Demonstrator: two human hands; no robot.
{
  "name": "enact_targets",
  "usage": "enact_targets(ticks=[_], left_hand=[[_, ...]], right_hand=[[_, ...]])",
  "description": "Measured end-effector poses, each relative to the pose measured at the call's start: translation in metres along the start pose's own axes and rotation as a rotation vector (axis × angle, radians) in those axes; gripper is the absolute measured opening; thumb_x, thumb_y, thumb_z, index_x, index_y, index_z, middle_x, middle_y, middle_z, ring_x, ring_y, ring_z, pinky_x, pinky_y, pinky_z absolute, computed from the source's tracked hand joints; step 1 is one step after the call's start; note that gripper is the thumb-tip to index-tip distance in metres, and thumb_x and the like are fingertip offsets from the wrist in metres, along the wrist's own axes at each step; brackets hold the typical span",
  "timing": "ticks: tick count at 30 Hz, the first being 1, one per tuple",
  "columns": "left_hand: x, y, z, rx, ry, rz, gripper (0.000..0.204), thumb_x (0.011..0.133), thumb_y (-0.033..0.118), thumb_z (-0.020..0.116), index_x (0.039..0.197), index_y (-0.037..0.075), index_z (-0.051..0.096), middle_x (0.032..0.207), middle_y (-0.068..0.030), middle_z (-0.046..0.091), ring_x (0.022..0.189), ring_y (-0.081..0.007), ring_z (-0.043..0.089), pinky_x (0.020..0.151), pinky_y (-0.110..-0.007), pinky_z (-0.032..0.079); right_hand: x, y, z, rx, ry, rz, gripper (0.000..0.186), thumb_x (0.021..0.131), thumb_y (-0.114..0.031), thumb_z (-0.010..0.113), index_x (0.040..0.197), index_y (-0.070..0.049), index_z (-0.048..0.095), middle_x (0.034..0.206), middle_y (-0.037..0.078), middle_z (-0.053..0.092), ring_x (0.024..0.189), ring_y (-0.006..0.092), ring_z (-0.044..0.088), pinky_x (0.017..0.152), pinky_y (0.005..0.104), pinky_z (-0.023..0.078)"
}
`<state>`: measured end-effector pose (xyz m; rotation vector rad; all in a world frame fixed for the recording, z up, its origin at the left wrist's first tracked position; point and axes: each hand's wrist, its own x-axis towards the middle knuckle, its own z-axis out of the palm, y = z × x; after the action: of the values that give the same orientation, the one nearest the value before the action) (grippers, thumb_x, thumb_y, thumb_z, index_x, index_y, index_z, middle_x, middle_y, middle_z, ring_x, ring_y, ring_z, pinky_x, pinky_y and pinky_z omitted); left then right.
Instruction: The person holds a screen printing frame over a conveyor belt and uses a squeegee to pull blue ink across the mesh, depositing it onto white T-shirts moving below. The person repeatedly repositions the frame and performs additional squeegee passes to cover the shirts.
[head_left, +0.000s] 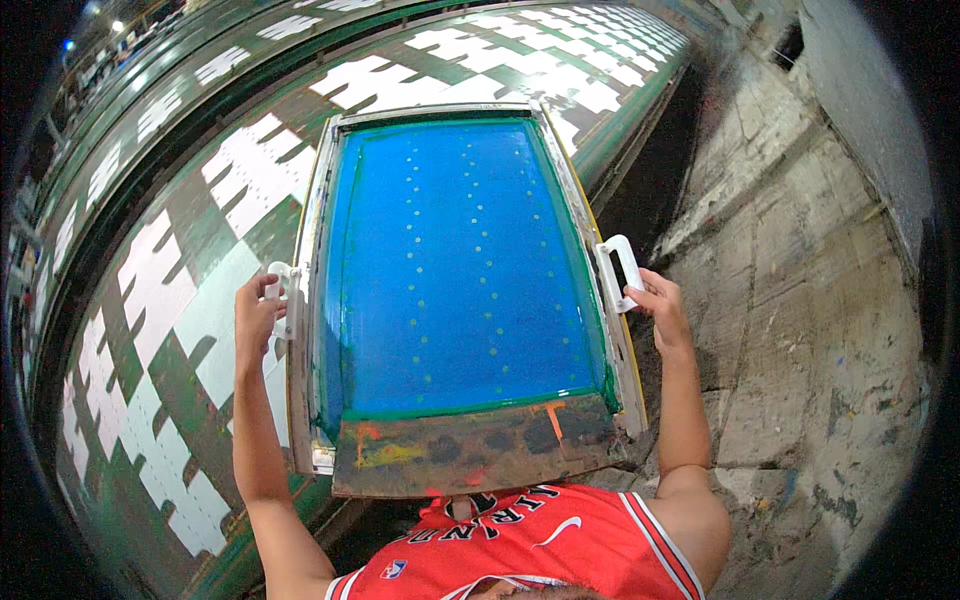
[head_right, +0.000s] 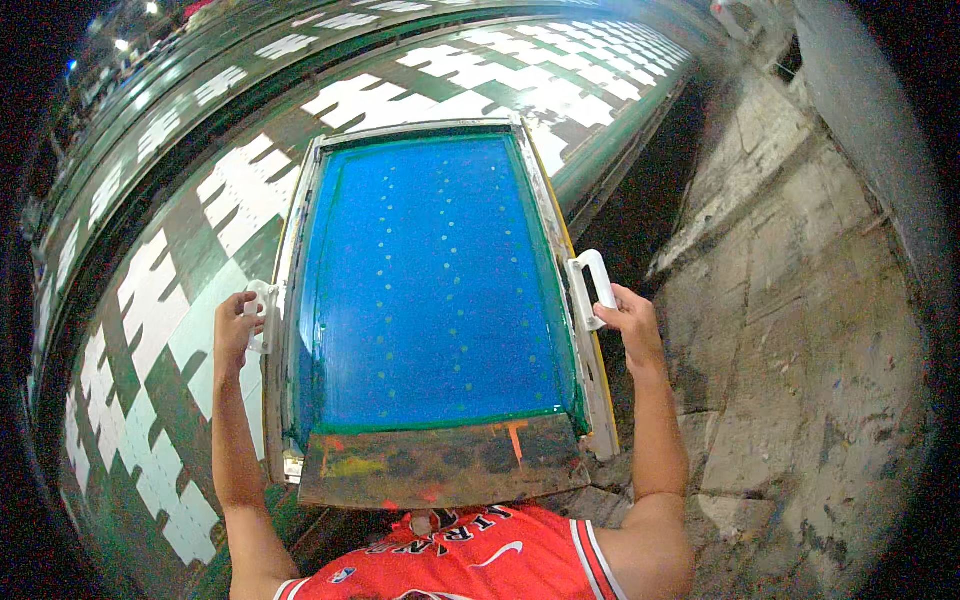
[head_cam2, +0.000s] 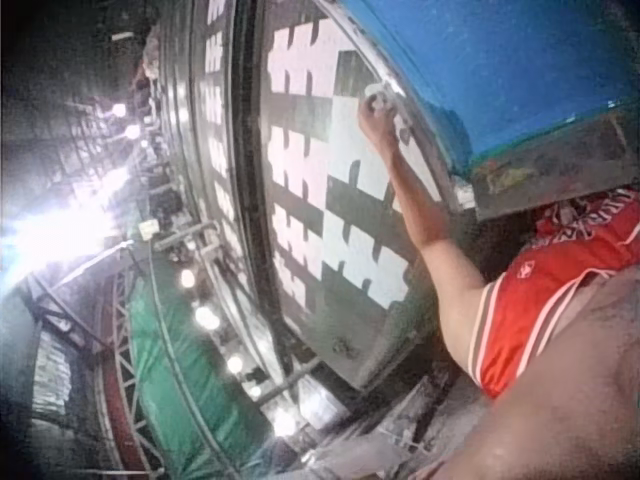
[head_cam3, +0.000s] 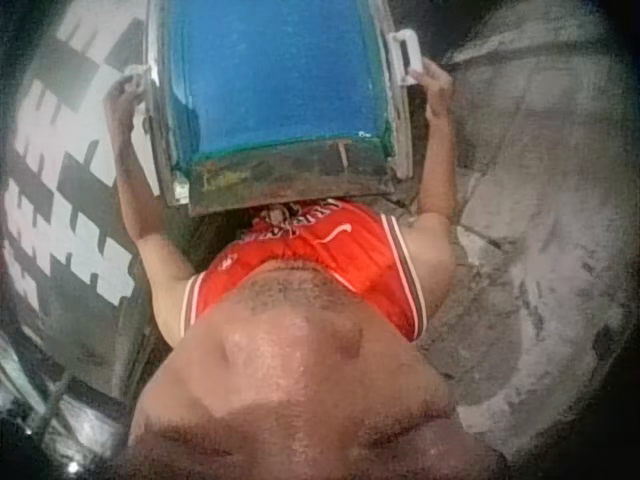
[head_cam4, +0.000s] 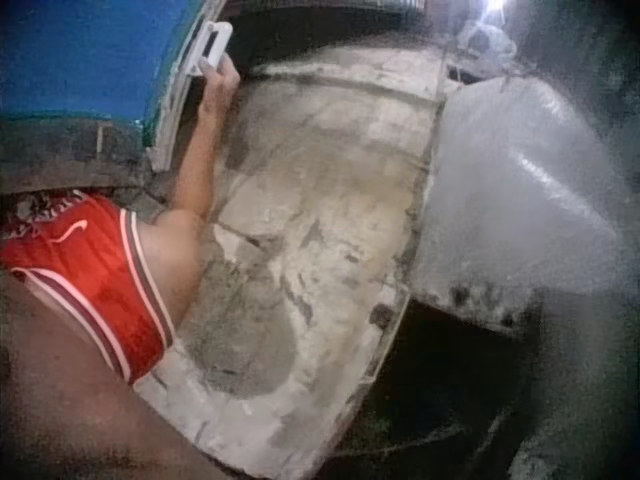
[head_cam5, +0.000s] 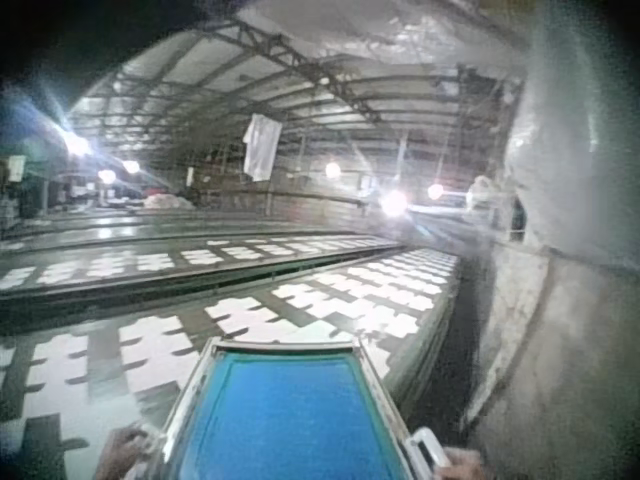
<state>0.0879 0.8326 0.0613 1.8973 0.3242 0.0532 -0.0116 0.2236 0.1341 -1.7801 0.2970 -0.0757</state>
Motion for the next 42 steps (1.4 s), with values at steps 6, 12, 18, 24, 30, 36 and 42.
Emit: enact_targets(ticks=[6, 12, 18, 24, 30, 36, 42], left_hand=[[-0.044, -0.005, -0.019, -0.012, 0.175, -0.008, 0.049, 0.078, -0.009, 0.057, 0.126, -0.008, 0.059, 0.108, -0.0194, 0.065, 0.085, -0.0252, 0.070, 0.075, -0.034, 0.061], [-0.097, -0.006, -0.035, -0.031, 0.335, -0.082, 0.038, 0.093, 0.000, 0.053, 0.129, -0.005, 0.057, 0.103, -0.0180, 0.067, 0.080, -0.0215, 0.069, 0.068, -0.031, 0.058], [-0.128, -0.021, -0.024, -0.107, 0.456, -0.118, 0.041, 0.092, 0.000, 0.060, 0.133, -0.002, 0.054, 0.101, -0.0184, 0.068, 0.079, -0.0203, 0.068, 0.066, -0.032, 0.057], [-0.142, -0.046, -0.011, -0.065, 0.595, -0.125, 0.043, 0.090, -0.001, 0.060, 0.133, -0.001, 0.052, 0.099, -0.0158, 0.068, 0.077, -0.0201, 0.068, 0.065, -0.032, 0.057], [-0.168, -0.074, -0.020, -0.063, 0.751, -0.171, 0.040, 0.090, 0.000, 0.060, 0.130, 0.000, 0.053, 0.097, -0.0131, 0.068, 0.075, -0.0182, 0.067, 0.062, -0.032, 0.056], [-0.155, -0.092, -0.030, -0.138, 0.855, -0.175, 0.040, 0.089, 0.000, 0.058, 0.128, 0.000, 0.052, 0.099, -0.0139, 0.068, 0.073, -0.0182, 0.066, 0.063, -0.030, 0.056], [-0.141, -0.115, -0.054, -0.061, 0.887, -0.114, 0.049, 0.088, -0.001, 0.057, 0.137, -0.003, 0.052, 0.095, -0.0159, 0.071, 0.068, -0.0176, 0.067, 0.059, -0.030, 0.057]], right_hand=[[0.038, -0.011, 0.007, -0.035, -0.168, -0.017, 0.044, 0.087, -0.018, 0.071, 0.124, 0.005, 0.065, 0.102, 0.007, 0.071, 0.088, 0.0125, 0.066, 0.078, 0.0263, 0.050], [0.071, -0.023, 0.030, 0.012, -0.319, -0.085, 0.045, 0.085, -0.019, 0.071, 0.123, 0.004, 0.067, 0.101, 0.005, 0.070, 0.088, 0.0124, 0.063, 0.081, 0.0280, 0.048], [0.097, -0.024, 0.034, -0.073, -0.350, -0.108, 0.046, 0.083, -0.021, 0.071, 0.122, 0.004, 0.067, 0.102, 0.006, 0.070, 0.092, 0.0137, 0.062, 0.085, 0.0279, 0.044], [0.132, -0.007, 0.053, -0.074, -0.443, -0.150, 0.048, 0.082, -0.025, 0.072, 0.121, 0.003, 0.068, 0.102, 0.006, 0.069, 0.090, 0.0145, 0.061, 0.082, 0.0294, 0.046], [0.174, 0.015, 0.096, -0.053, -0.568, -0.107, 0.059, 0.080, -0.029, 0.076, 0.126, 0.004, 0.063, 0.110, 0.010, 0.068, 0.099, 0.0175, 0.063, 0.082, 0.0325, 0.049], [0.210, 0.036, 0.149, -0.074, -0.511, -0.147, 0.081, 0.076, -0.030, 0.080, 0.139, 0.014, 0.050, 0.123, 0.022, 0.063, 0.108, 0.0250, 0.062, 0.085, 0.0341, 0.051], [0.214, 0.038, 0.199, -0.120, -0.528, -0.254, 0.061, 0.077, -0.027, 0.077, 0.125, 0.010, 0.063, 0.112, 0.018, 0.070, 0.098, 0.0238, 0.064, 0.084, 0.0352, 0.049]])
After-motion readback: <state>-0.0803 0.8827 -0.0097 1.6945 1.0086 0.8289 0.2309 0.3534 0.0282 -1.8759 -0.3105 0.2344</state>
